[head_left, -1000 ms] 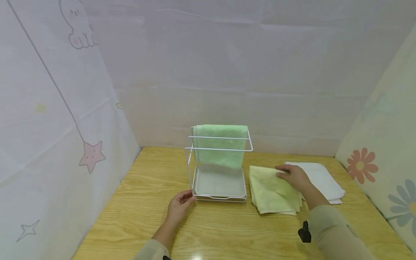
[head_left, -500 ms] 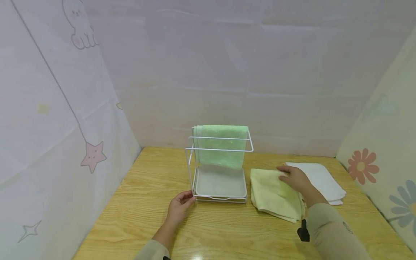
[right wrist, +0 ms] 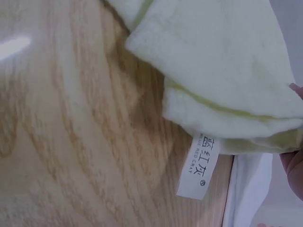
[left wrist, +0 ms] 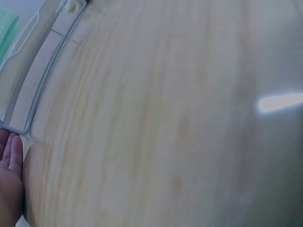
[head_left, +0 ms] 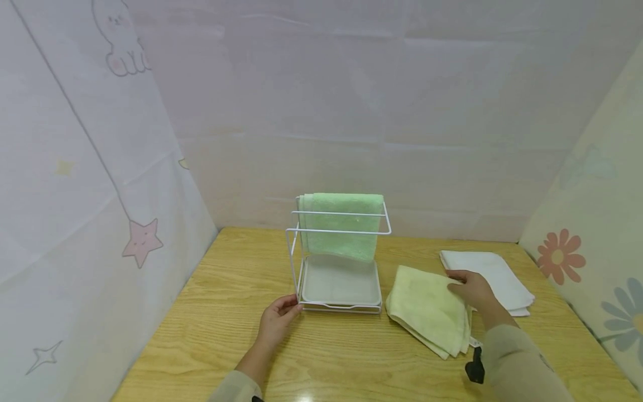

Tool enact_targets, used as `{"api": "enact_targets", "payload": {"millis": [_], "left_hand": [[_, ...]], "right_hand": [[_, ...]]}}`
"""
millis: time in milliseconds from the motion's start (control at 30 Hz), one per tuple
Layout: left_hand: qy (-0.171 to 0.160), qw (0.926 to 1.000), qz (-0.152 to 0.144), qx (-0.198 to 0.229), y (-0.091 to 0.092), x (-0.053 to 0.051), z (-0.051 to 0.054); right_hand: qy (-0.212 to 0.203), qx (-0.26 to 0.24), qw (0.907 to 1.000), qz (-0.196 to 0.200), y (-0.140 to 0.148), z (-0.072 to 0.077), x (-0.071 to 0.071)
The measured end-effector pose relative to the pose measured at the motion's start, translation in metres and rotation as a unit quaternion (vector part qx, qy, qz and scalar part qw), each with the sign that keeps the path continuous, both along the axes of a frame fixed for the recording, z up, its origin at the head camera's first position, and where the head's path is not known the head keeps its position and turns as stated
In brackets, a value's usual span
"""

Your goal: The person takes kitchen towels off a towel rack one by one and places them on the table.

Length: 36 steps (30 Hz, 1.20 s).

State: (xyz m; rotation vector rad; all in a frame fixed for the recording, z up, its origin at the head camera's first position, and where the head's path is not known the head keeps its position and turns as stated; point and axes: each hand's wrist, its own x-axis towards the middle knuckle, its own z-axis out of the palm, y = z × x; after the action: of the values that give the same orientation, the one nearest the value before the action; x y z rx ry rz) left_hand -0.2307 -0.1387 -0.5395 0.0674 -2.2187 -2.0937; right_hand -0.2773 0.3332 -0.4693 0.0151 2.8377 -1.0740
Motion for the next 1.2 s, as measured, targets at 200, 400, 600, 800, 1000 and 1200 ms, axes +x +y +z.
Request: {"api": "enact_targets", "payload": {"millis": [200, 400, 600, 800, 1000, 1200], "left_hand": [[-0.003, 1.0, -0.003, -0.007, 0.0, -0.001, -0.002], [-0.001, 1.0, -0.003, -0.003, 0.0, -0.002, -0.003], [-0.003, 1.0, -0.001, -0.003, 0.0, -0.002, -0.003], [-0.001, 1.0, -0.002, 0.003, 0.0, -0.003, -0.004], [-0.003, 1.0, 0.005, 0.007, 0.0, -0.004, -0.005], [-0.001, 0.9999, 0.009, 0.014, -0.001, -0.004, -0.005]], "right_hand": [[-0.008, -0.007, 0.9999, -0.013, 0.006, -0.003, 0.007], [-0.014, -0.004, 0.9997, -0.018, 0.008, -0.008, 0.009], [-0.011, 0.025, 0.9994, -0.02, 0.0, -0.008, 0.017], [0.048, 0.059, 0.9967, -0.027, -0.031, -0.004, 0.039], [0.065, 0.096, 0.9929, -0.028, -0.065, -0.002, 0.062], [0.033, 0.128, 0.9912, -0.011, -0.093, -0.013, 0.082]]}}
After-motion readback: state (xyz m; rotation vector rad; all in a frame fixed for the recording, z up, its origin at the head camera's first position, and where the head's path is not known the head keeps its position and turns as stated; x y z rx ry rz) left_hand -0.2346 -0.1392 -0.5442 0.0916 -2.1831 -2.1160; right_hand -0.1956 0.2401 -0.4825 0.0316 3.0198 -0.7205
